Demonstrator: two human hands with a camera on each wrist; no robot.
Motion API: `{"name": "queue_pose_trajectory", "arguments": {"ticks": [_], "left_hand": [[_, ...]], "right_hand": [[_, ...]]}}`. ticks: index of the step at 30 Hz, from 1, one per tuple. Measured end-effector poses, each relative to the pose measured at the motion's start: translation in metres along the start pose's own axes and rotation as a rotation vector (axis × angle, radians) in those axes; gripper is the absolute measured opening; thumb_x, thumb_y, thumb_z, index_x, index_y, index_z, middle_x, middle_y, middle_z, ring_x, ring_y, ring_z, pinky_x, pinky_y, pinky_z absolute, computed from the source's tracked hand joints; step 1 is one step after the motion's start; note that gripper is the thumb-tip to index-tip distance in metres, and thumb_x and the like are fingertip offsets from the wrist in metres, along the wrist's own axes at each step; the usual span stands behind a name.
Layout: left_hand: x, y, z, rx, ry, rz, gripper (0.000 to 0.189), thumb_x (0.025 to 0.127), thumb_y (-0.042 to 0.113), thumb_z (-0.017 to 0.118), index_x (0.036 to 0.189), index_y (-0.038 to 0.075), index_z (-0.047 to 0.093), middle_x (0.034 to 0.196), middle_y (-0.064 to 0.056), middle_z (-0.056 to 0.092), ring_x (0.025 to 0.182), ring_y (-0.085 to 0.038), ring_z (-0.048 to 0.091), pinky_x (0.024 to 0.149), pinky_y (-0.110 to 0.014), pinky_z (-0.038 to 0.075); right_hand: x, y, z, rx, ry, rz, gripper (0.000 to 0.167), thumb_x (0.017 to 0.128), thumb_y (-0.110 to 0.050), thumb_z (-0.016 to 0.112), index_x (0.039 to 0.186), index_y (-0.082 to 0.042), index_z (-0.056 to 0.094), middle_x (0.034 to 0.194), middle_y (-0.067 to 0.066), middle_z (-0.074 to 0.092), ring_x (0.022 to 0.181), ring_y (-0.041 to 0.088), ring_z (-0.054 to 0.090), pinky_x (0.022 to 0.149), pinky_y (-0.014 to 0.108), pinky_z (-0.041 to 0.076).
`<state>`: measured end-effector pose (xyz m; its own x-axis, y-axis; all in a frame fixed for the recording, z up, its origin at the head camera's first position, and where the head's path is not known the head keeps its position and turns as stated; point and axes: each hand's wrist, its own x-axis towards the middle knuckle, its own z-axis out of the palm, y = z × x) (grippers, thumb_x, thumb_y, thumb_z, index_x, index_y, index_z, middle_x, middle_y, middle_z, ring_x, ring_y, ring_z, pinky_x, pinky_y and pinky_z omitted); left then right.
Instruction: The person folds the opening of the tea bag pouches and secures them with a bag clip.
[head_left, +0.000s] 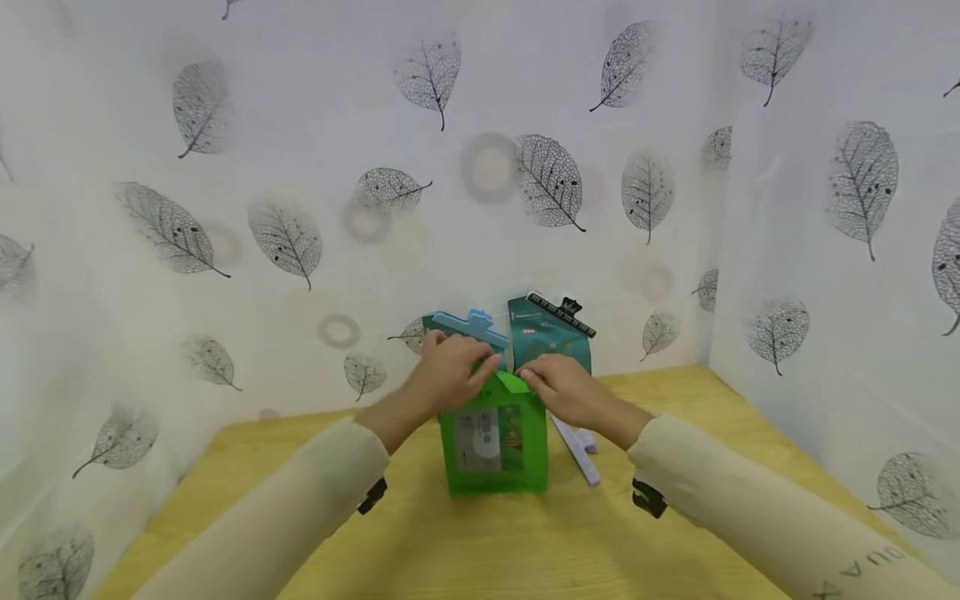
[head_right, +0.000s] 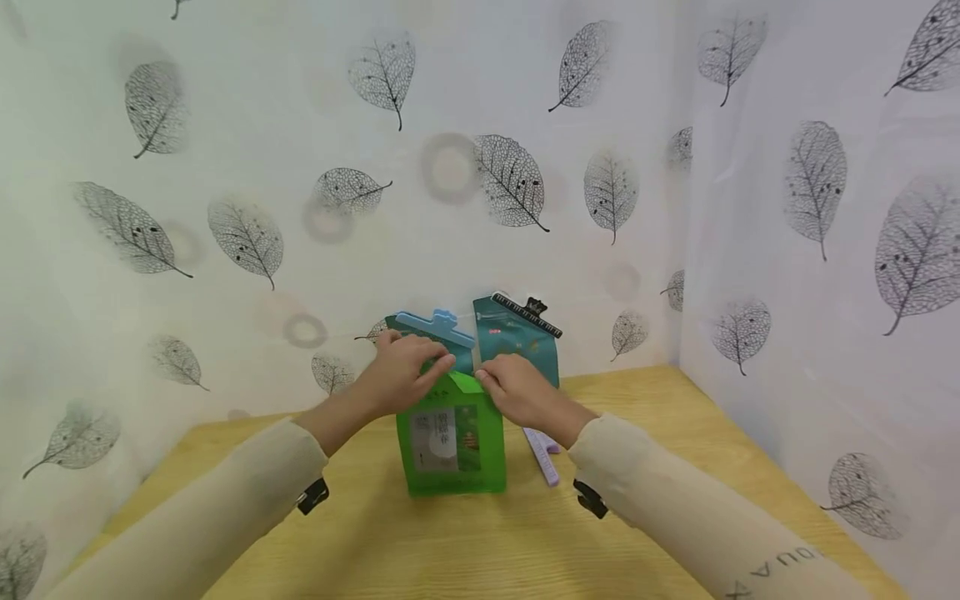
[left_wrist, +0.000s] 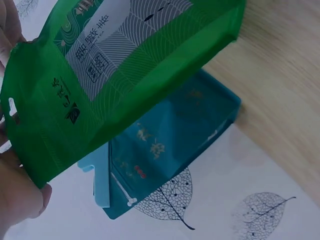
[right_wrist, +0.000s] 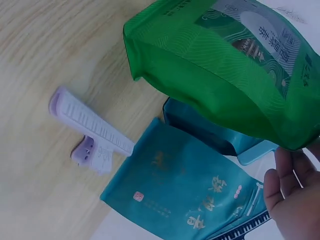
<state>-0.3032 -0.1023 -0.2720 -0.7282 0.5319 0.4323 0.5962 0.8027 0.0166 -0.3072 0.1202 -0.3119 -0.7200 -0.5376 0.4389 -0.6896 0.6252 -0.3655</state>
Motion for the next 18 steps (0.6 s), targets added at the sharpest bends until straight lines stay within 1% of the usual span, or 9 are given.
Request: {"name": "queue_pose_trajectory", "arguments": {"ticks": [2,5,8,10,13,15,18], "left_hand": [[0.002,0.002,0.001,0.012,-0.037,0.026,0.032,0.106,0.039,0.048,0.105,0.019,0.072,0.1,0.002,0.073,0.096,-0.02,0.066,0.096,-0.056,0.034],[0.001,0.005,0.0,0.032,-0.077,0.049,0.03,0.104,0.04,0.05,0.103,0.019,0.073,0.095,0.004,0.073,0.09,-0.017,0.067,0.092,-0.054,0.035],[0.0,0.008,-0.002,0.043,-0.081,0.072,0.027,0.103,0.037,0.054,0.104,0.019,0.074,0.094,0.004,0.074,0.088,-0.017,0.068,0.093,-0.055,0.037],[-0.001,0.01,-0.003,0.05,-0.087,0.091,0.025,0.103,0.036,0.056,0.105,0.019,0.074,0.095,0.004,0.075,0.088,-0.016,0.068,0.094,-0.054,0.038],[-0.002,0.012,-0.004,0.044,-0.076,0.117,0.018,0.101,0.033,0.06,0.1,0.02,0.073,0.092,0.006,0.074,0.084,-0.013,0.067,0.09,-0.049,0.039],[-0.001,0.013,-0.002,0.051,-0.091,0.129,0.018,0.1,0.033,0.061,0.1,0.02,0.073,0.093,0.007,0.074,0.083,-0.012,0.067,0.087,-0.046,0.039],[0.002,0.013,-0.003,0.082,-0.118,0.155,0.018,0.1,0.033,0.061,0.101,0.02,0.074,0.094,0.007,0.074,0.083,-0.011,0.067,0.084,-0.042,0.039]], "right_hand": [[-0.001,0.0,0.002,0.02,0.0,0.0,0.031,0.107,-0.018,0.045,0.12,-0.003,0.069,0.109,0.009,0.071,0.103,0.025,0.066,0.09,0.046,0.053],[-0.003,0.001,0.005,0.034,-0.007,-0.003,0.03,0.107,-0.018,0.045,0.119,-0.003,0.069,0.104,0.006,0.07,0.098,0.022,0.065,0.086,0.043,0.053],[-0.005,0.0,0.006,0.04,-0.009,-0.002,0.029,0.107,-0.018,0.046,0.117,-0.003,0.069,0.102,0.005,0.069,0.095,0.019,0.063,0.082,0.04,0.052],[-0.006,-0.001,0.007,0.037,-0.013,0.006,0.027,0.107,-0.017,0.047,0.117,-0.003,0.068,0.104,0.005,0.069,0.096,0.02,0.064,0.082,0.039,0.052],[-0.006,-0.004,0.009,0.015,-0.008,0.015,0.025,0.106,-0.017,0.048,0.116,-0.004,0.067,0.105,0.006,0.069,0.097,0.021,0.064,0.081,0.038,0.052],[-0.007,-0.005,0.01,0.0,-0.017,0.024,0.022,0.106,-0.017,0.049,0.114,-0.004,0.066,0.104,0.005,0.068,0.095,0.019,0.063,0.08,0.036,0.052],[-0.004,-0.007,0.01,-0.025,-0.04,0.042,0.018,0.105,-0.016,0.051,0.11,-0.006,0.064,0.099,0.002,0.066,0.089,0.014,0.059,0.076,0.032,0.051]]}}
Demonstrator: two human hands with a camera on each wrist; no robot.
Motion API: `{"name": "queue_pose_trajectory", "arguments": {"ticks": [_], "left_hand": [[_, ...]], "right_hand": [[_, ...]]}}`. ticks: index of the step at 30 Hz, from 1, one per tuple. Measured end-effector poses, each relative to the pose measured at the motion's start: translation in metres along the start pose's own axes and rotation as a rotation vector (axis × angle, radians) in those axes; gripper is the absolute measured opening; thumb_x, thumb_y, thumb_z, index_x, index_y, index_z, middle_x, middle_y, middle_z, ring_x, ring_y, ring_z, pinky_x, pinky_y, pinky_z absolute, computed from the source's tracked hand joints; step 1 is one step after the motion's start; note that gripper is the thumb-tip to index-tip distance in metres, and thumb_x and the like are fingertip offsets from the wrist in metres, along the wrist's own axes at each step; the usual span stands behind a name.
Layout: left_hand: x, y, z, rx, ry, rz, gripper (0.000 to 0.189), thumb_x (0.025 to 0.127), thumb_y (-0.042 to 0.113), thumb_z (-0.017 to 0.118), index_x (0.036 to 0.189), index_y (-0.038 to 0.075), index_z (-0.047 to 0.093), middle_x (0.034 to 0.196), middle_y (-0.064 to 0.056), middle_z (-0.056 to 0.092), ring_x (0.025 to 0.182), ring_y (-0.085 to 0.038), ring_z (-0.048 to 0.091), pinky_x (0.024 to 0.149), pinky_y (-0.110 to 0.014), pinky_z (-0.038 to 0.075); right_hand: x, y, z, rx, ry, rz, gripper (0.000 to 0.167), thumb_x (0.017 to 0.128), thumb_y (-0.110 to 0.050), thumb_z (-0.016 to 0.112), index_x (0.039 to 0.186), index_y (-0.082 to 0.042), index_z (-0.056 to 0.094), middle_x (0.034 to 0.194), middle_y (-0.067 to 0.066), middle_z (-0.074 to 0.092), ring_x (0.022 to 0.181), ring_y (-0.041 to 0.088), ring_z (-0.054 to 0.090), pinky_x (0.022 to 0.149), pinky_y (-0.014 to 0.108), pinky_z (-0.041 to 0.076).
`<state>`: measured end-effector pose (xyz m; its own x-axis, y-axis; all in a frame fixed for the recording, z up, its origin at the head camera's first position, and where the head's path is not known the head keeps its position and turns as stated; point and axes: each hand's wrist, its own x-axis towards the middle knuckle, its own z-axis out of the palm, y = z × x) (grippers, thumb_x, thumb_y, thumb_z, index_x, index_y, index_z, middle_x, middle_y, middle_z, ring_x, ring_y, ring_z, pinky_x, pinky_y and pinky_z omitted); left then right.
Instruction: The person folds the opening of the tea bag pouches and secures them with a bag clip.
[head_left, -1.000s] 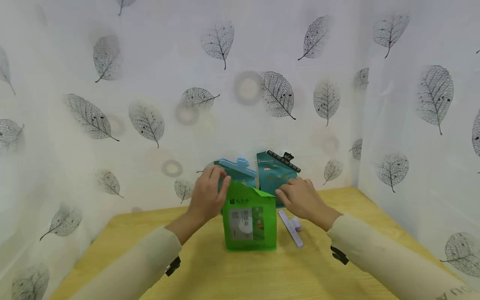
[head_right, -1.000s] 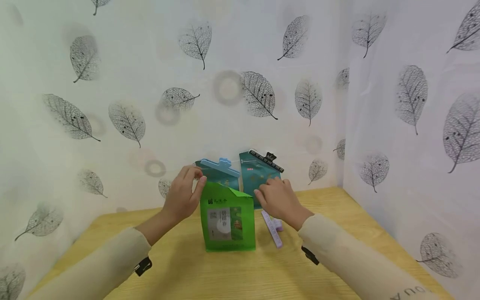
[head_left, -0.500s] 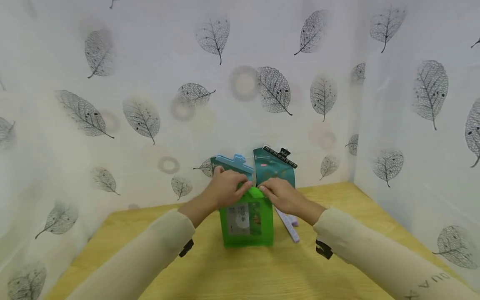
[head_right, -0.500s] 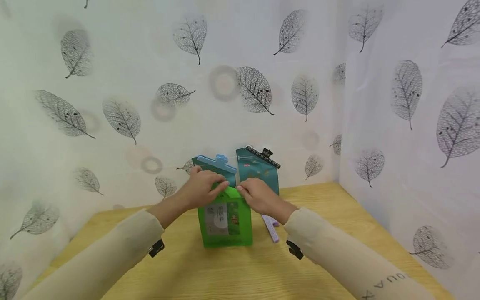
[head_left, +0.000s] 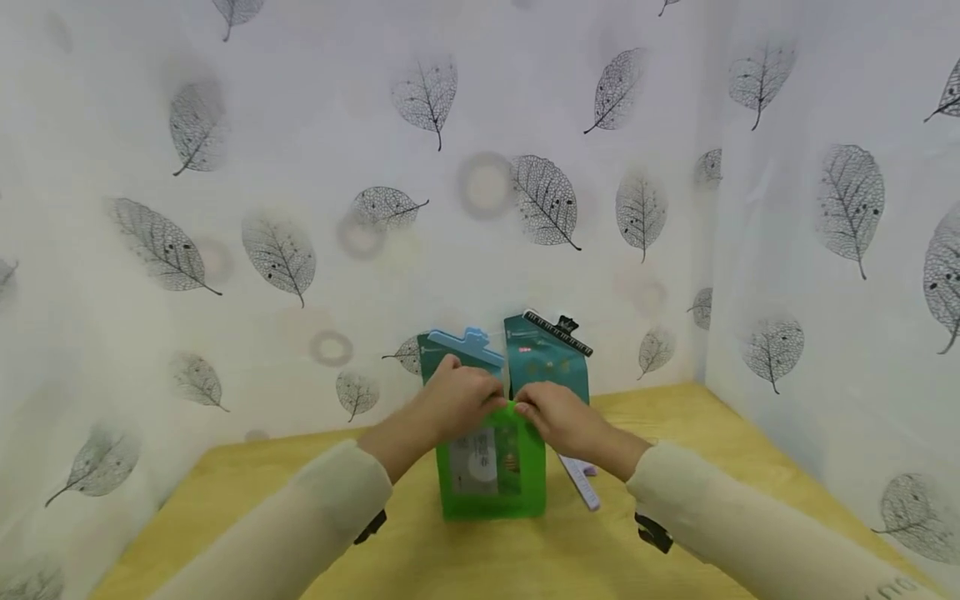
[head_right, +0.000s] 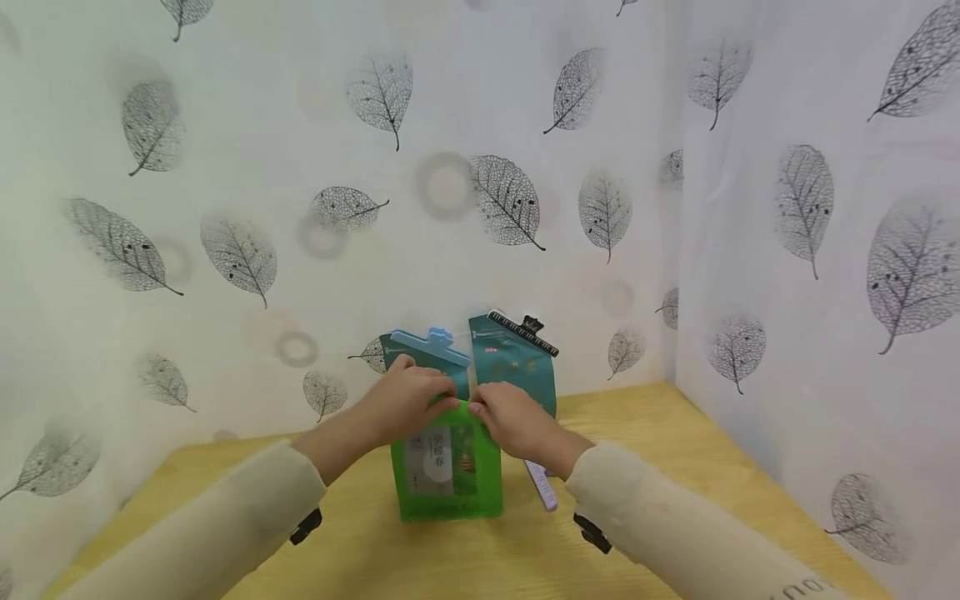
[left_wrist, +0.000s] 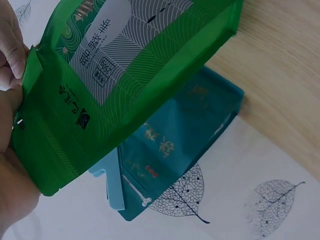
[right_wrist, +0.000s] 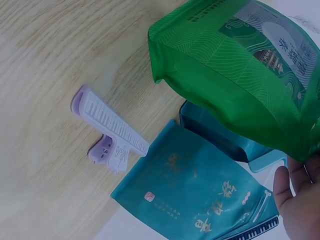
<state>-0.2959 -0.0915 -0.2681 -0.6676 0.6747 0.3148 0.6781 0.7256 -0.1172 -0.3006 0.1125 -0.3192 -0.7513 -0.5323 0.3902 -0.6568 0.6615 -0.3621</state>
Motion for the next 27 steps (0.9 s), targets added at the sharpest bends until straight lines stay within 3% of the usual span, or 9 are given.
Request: {"name": "queue_pose_trajectory", "arguments": {"ticks": [8,12,15,19,22,27], "left_hand": [[0.009,0.001,-0.002,0.197,0.027,-0.007,0.017,0.101,0.034,0.059,0.097,0.021,0.07,0.078,0.007,0.067,0.071,-0.01,0.062,0.077,-0.036,0.041],[0.009,0.003,0.003,0.223,-0.016,-0.003,0.019,0.101,0.035,0.058,0.097,0.021,0.069,0.076,0.007,0.066,0.066,-0.009,0.058,0.07,-0.032,0.038],[0.012,0.004,0.003,0.257,-0.024,-0.031,0.02,0.101,0.036,0.058,0.095,0.02,0.069,0.073,0.008,0.065,0.062,-0.008,0.053,0.069,-0.03,0.037],[0.015,0.004,0.001,0.287,-0.038,-0.046,0.024,0.101,0.038,0.058,0.092,0.019,0.07,0.066,0.007,0.061,0.058,-0.009,0.047,0.065,-0.027,0.034],[0.014,0.0,-0.004,0.183,-0.063,-0.081,0.025,0.101,0.039,0.059,0.093,0.018,0.069,0.065,0.006,0.059,0.055,-0.009,0.048,0.058,-0.025,0.036],[0.007,-0.014,-0.013,-0.089,-0.052,-0.212,0.029,0.099,0.035,0.062,0.081,0.013,0.066,0.06,0.006,0.051,0.051,-0.008,0.046,0.05,-0.023,0.038]], "right_hand": [[0.01,-0.005,0.004,-0.133,0.099,0.008,0.013,0.104,-0.016,0.054,0.1,-0.007,0.062,0.084,0.0,0.061,0.071,0.01,0.05,0.065,0.028,0.045],[0.007,-0.005,0.012,-0.225,0.142,-0.023,0.013,0.102,-0.016,0.057,0.094,-0.007,0.064,0.077,-0.003,0.059,0.066,0.009,0.048,0.06,0.024,0.044],[0.008,-0.002,0.014,-0.316,0.244,-0.144,0.014,0.099,-0.016,0.063,0.087,-0.008,0.062,0.069,-0.004,0.055,0.06,0.008,0.045,0.055,0.022,0.04],[0.008,0.009,0.017,-0.512,0.387,-0.357,0.03,0.094,-0.02,0.07,0.072,-0.01,0.053,0.056,-0.003,0.041,0.05,0.008,0.031,0.049,0.023,0.027],[0.006,0.019,0.019,-0.619,0.446,-0.451,0.043,0.099,-0.029,0.063,0.064,-0.014,0.043,0.052,-0.005,0.029,0.048,0.006,0.017,0.048,0.022,0.017],[0.001,0.028,0.02,-0.64,0.471,-0.485,0.055,0.109,-0.042,0.032,0.06,-0.016,0.035,0.052,-0.007,0.021,0.048,0.003,0.011,0.047,0.02,0.014]]}}
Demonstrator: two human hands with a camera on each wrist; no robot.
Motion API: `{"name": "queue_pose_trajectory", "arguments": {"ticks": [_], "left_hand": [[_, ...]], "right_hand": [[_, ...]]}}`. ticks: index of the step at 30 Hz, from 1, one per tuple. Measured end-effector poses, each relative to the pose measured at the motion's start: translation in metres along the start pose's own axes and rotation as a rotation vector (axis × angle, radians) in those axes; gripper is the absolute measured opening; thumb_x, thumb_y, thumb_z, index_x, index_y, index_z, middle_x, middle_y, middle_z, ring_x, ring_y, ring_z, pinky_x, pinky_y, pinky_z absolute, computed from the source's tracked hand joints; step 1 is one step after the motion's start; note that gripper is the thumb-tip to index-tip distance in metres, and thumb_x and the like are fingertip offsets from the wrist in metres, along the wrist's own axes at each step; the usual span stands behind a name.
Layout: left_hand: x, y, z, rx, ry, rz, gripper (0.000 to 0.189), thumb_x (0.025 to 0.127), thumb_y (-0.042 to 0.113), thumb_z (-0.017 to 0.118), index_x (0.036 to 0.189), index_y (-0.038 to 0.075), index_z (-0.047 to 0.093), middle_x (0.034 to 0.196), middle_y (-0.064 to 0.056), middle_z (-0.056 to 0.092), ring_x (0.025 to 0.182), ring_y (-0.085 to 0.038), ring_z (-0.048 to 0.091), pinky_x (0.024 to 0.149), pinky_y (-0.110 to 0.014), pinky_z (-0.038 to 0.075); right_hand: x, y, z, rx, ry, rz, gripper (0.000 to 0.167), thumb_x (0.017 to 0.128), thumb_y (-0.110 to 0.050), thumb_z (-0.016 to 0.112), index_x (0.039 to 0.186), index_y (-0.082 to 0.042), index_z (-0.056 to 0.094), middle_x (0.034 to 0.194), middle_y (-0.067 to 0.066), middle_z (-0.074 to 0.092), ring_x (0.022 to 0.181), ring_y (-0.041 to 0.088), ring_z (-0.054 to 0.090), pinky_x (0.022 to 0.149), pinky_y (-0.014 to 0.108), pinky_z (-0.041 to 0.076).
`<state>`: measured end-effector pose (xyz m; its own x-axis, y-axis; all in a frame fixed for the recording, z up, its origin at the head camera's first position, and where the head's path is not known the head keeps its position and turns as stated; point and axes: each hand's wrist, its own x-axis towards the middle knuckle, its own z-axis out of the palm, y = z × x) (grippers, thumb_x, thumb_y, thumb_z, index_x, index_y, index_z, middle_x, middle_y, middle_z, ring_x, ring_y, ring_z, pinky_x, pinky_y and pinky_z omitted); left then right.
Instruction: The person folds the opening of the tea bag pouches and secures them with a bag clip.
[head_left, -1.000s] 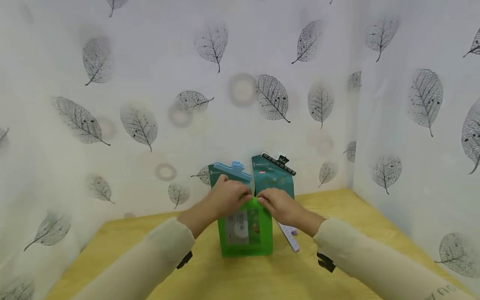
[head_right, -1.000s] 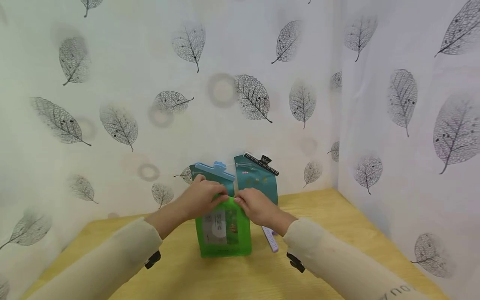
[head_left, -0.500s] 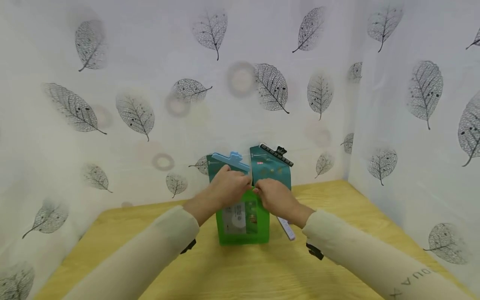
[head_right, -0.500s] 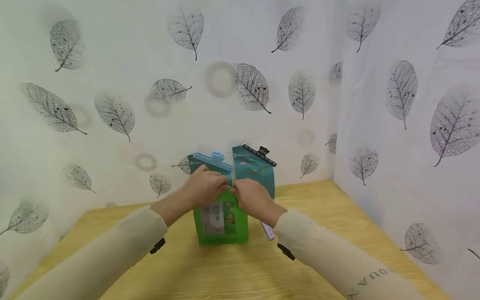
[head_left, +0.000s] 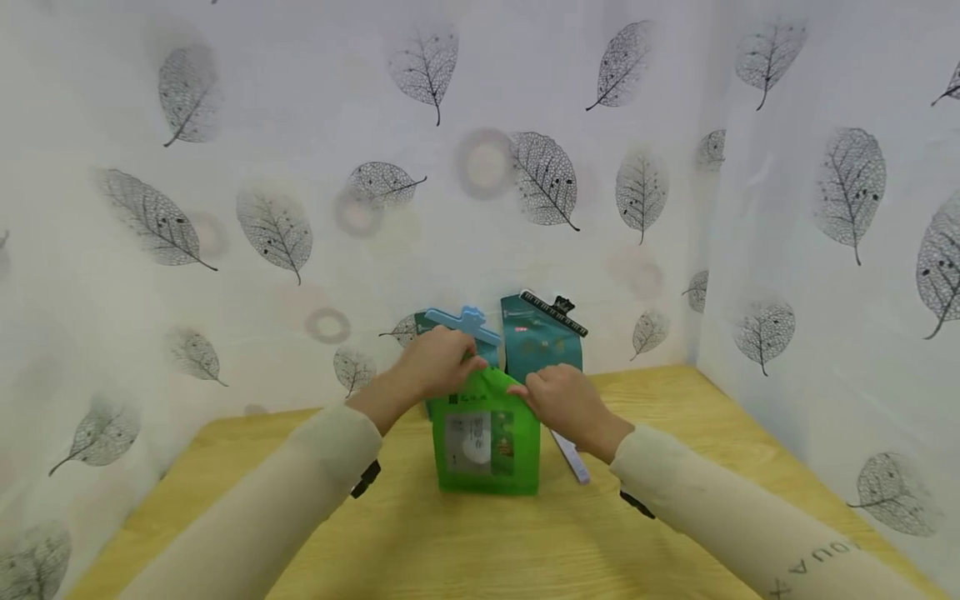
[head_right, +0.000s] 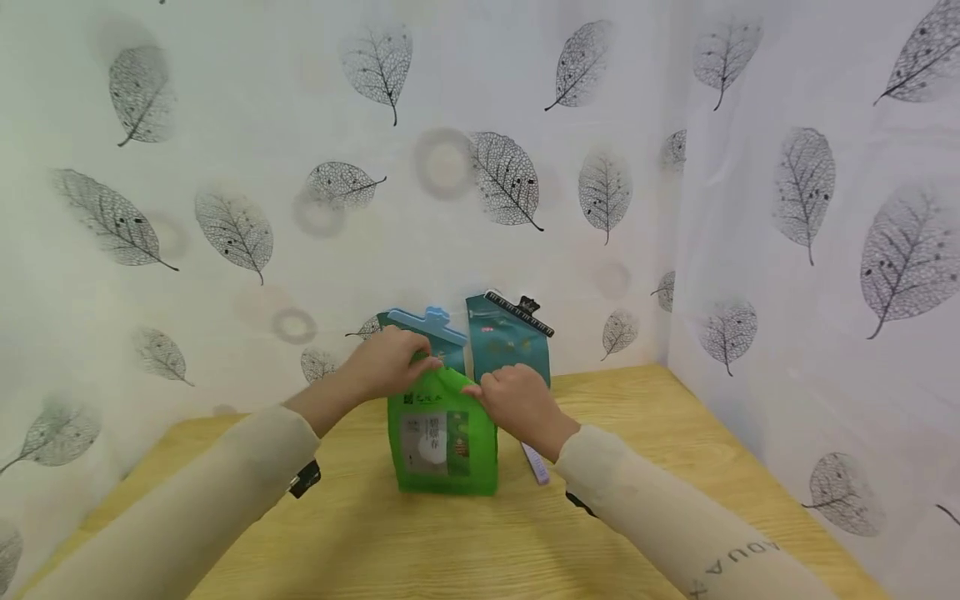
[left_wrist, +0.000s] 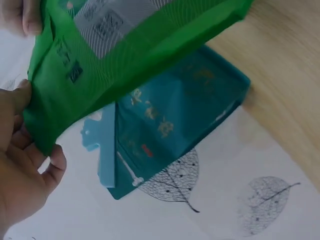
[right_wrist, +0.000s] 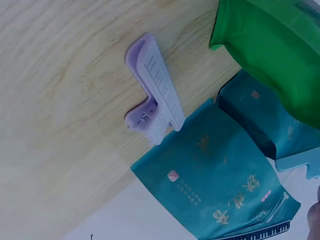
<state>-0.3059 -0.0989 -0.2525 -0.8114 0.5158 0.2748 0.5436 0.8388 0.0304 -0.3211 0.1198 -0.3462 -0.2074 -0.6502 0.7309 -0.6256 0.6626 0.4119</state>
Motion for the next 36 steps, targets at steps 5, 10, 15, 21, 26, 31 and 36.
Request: {"name": "queue_pose_trajectory", "arguments": {"ticks": [5,10,15,21,26,31,36], "left_hand": [[-0.005,-0.01,-0.002,-0.168,0.018,0.031,0.04,0.1,0.026,0.061,0.063,0.013,0.055,0.054,0.005,0.039,0.05,-0.008,0.037,0.05,-0.021,0.031],[-0.004,-0.01,0.002,-0.178,-0.077,0.047,0.028,0.098,0.034,0.062,0.087,0.01,0.072,0.06,0.005,0.046,0.053,-0.007,0.04,0.051,-0.02,0.034],[-0.002,-0.004,0.012,-0.074,-0.133,0.096,0.032,0.094,0.043,0.067,0.107,0.014,0.075,0.081,0.003,0.067,0.063,-0.008,0.051,0.056,-0.023,0.043],[-0.001,-0.002,0.012,-0.082,-0.095,0.099,0.026,0.094,0.04,0.068,0.109,0.02,0.075,0.086,0.003,0.07,0.065,-0.009,0.052,0.055,-0.024,0.041],[-0.003,0.0,0.014,-0.048,-0.021,0.17,0.019,0.094,0.038,0.069,0.102,0.022,0.075,0.091,0.007,0.072,0.071,-0.007,0.058,0.058,-0.024,0.046],[-0.005,0.001,0.015,-0.056,0.004,0.195,0.011,0.093,0.034,0.072,0.096,0.023,0.075,0.088,0.007,0.072,0.073,-0.008,0.061,0.061,-0.027,0.049],[-0.005,0.0,0.012,-0.063,-0.009,0.201,0.011,0.093,0.034,0.072,0.095,0.024,0.075,0.09,0.008,0.073,0.08,-0.009,0.065,0.069,-0.029,0.053]], "right_hand": [[-0.004,0.001,0.007,0.012,0.047,-0.035,0.056,0.109,-0.043,0.027,0.061,-0.015,0.035,0.052,-0.006,0.025,0.048,0.006,0.016,0.047,0.022,0.021],[-0.008,0.001,0.009,0.053,0.108,-0.058,0.055,0.109,-0.042,0.03,0.062,-0.015,0.036,0.052,-0.006,0.027,0.048,0.006,0.018,0.046,0.021,0.021],[-0.012,0.0,0.012,0.083,0.142,-0.068,0.053,0.109,-0.04,0.033,0.063,-0.014,0.037,0.053,-0.005,0.027,0.049,0.006,0.019,0.046,0.02,0.022],[-0.008,0.003,0.013,0.079,0.177,-0.106,0.051,0.109,-0.039,0.036,0.064,-0.015,0.038,0.054,-0.005,0.028,0.049,0.006,0.021,0.048,0.021,0.023],[-0.007,0.006,0.01,0.086,0.167,-0.114,0.052,0.109,-0.039,0.036,0.063,-0.015,0.039,0.053,-0.005,0.029,0.05,0.005,0.019,0.048,0.02,0.021],[-0.007,0.01,0.006,0.175,0.086,-0.08,0.052,0.109,-0.041,0.029,0.066,-0.016,0.042,0.057,-0.007,0.032,0.053,0.005,0.023,0.052,0.021,0.025],[-0.01,0.017,0.001,0.312,-0.045,0.146,0.047,0.11,-0.037,0.029,0.07,-0.018,0.043,0.059,-0.009,0.032,0.054,0.004,0.028,0.055,0.022,0.03]]}}
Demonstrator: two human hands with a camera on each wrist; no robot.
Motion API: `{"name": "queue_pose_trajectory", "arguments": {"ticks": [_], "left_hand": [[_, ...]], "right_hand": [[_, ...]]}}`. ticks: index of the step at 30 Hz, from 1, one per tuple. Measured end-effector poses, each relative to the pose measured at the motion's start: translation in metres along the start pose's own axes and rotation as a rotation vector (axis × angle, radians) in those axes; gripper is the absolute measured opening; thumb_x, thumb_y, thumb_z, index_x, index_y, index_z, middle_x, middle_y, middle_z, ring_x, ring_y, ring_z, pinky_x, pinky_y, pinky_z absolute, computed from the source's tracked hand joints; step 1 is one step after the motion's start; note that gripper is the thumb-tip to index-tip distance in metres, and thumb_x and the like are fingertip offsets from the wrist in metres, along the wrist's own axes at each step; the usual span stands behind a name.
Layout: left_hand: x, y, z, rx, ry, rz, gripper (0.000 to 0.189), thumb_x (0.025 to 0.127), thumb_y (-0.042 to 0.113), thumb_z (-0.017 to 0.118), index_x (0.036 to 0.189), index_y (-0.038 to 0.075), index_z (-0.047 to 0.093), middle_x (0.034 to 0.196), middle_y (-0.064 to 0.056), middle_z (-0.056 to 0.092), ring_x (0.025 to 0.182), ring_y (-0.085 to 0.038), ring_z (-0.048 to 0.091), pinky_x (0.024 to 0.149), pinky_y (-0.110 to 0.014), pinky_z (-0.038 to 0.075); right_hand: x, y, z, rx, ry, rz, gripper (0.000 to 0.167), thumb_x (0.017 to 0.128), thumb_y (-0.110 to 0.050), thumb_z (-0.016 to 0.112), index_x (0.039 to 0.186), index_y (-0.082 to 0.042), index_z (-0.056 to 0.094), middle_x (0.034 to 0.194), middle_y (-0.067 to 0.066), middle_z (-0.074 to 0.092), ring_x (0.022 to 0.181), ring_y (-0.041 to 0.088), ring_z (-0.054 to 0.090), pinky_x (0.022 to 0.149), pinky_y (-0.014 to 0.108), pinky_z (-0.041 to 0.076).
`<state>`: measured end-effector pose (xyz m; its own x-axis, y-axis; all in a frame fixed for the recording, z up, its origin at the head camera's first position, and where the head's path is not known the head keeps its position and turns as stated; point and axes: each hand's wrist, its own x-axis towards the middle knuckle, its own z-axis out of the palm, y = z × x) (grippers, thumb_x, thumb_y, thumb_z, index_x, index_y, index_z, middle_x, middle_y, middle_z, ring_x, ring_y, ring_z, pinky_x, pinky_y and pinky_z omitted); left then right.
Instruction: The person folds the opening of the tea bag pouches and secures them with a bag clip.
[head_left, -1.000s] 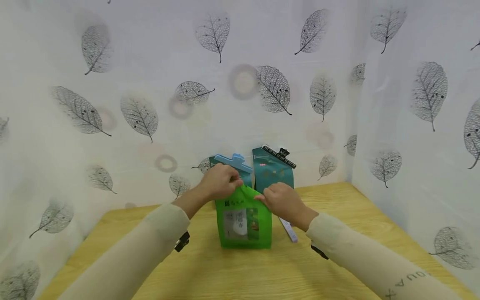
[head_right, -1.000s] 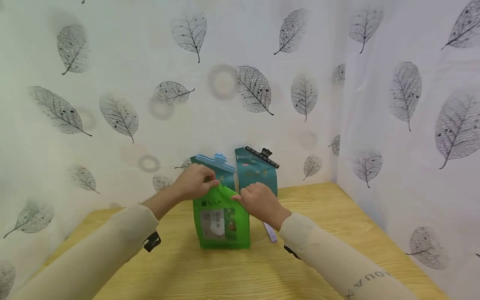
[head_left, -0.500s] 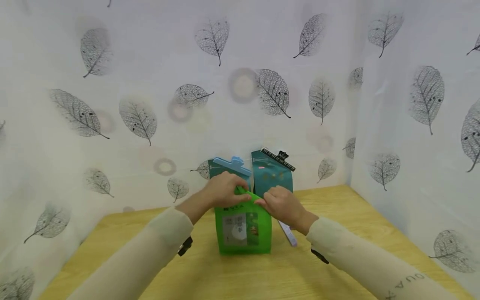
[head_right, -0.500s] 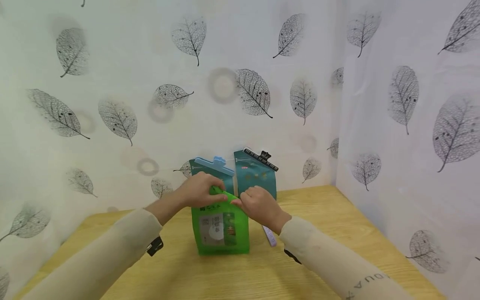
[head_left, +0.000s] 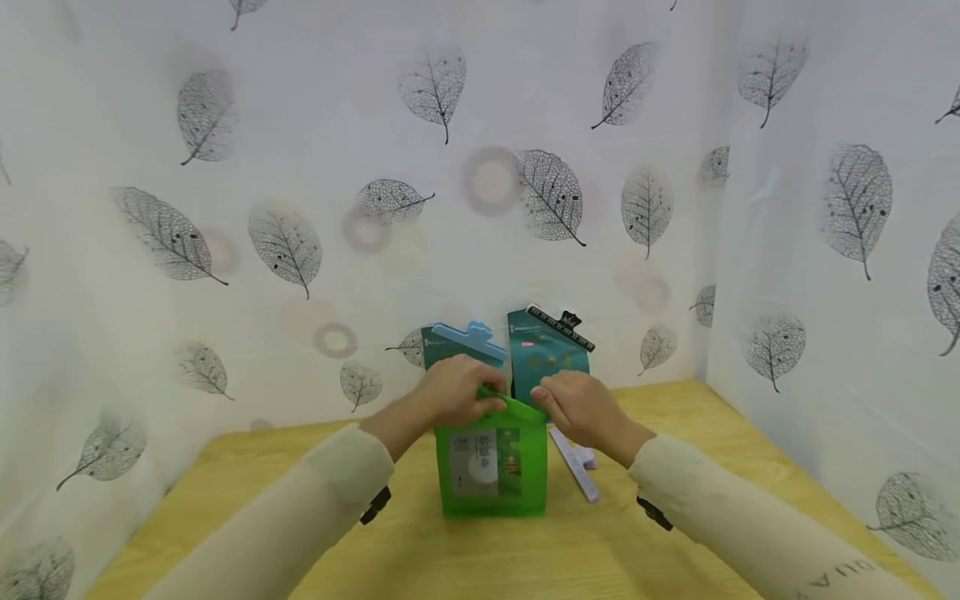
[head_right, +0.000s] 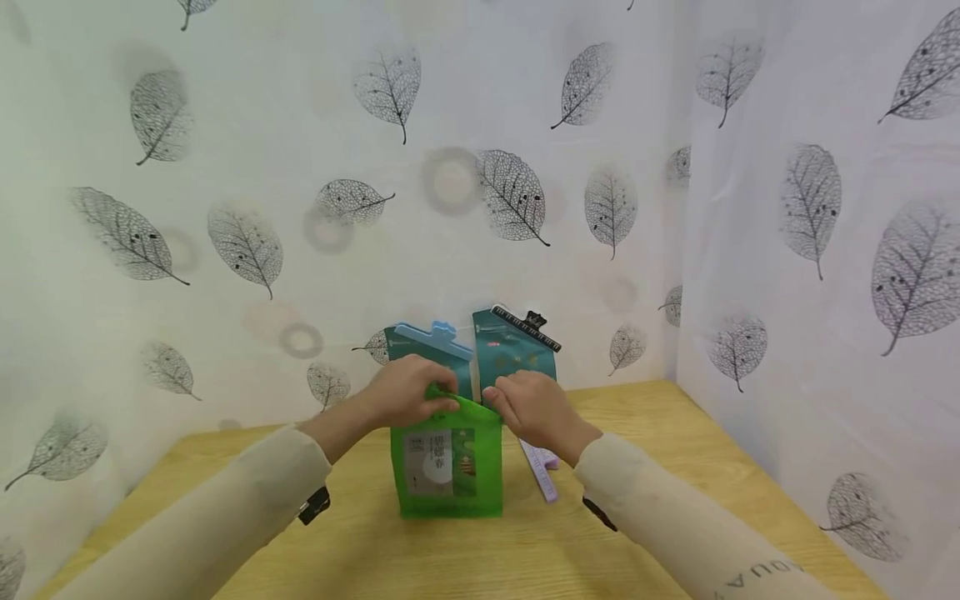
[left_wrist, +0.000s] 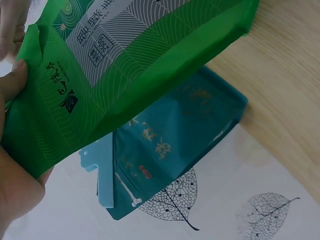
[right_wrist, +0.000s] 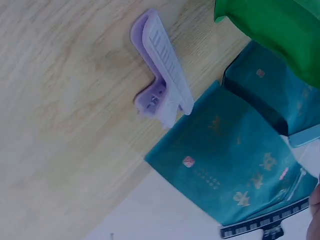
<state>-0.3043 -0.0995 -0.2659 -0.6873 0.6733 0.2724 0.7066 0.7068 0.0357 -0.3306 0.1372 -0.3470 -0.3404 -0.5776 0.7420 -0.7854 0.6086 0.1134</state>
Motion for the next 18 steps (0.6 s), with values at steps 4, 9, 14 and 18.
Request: {"name": "queue_pose_trajectory", "arguments": {"ticks": [4,9,14,18], "left_hand": [[0.0,0.0,0.0,-0.009,-0.007,-0.009,0.012,0.093,0.034,0.071,0.096,0.023,0.075,0.09,0.008,0.073,0.08,-0.009,0.065,0.071,-0.031,0.054],[-0.002,-0.001,0.002,-0.024,-0.012,-0.025,0.012,0.094,0.035,0.07,0.095,0.023,0.074,0.088,0.008,0.072,0.076,-0.008,0.06,0.069,-0.03,0.051],[-0.003,-0.002,0.003,-0.039,-0.023,-0.025,0.012,0.094,0.034,0.07,0.095,0.023,0.075,0.088,0.008,0.072,0.076,-0.007,0.061,0.069,-0.029,0.051],[-0.002,-0.003,0.004,-0.047,-0.011,-0.015,0.013,0.094,0.035,0.07,0.097,0.023,0.076,0.09,0.008,0.073,0.079,-0.008,0.063,0.071,-0.03,0.052]], "right_hand": [[-0.009,0.009,0.001,0.017,-0.273,0.328,0.038,0.108,-0.029,0.041,0.073,-0.016,0.048,0.06,-0.005,0.04,0.054,0.01,0.039,0.054,0.028,0.037],[-0.028,0.018,0.006,-0.055,-0.701,0.629,0.034,0.103,-0.031,0.052,0.084,-0.005,0.063,0.08,0.011,0.065,0.071,0.025,0.062,0.066,0.042,0.052],[-0.048,0.018,0.012,-0.001,-0.866,0.741,0.034,0.099,-0.034,0.061,0.077,-0.007,0.064,0.08,0.009,0.065,0.072,0.021,0.059,0.07,0.043,0.053],[-0.051,0.019,0.013,0.025,-0.907,0.726,0.028,0.098,-0.028,0.063,0.081,-0.005,0.065,0.083,0.009,0.065,0.076,0.02,0.057,0.077,0.044,0.054]]}}
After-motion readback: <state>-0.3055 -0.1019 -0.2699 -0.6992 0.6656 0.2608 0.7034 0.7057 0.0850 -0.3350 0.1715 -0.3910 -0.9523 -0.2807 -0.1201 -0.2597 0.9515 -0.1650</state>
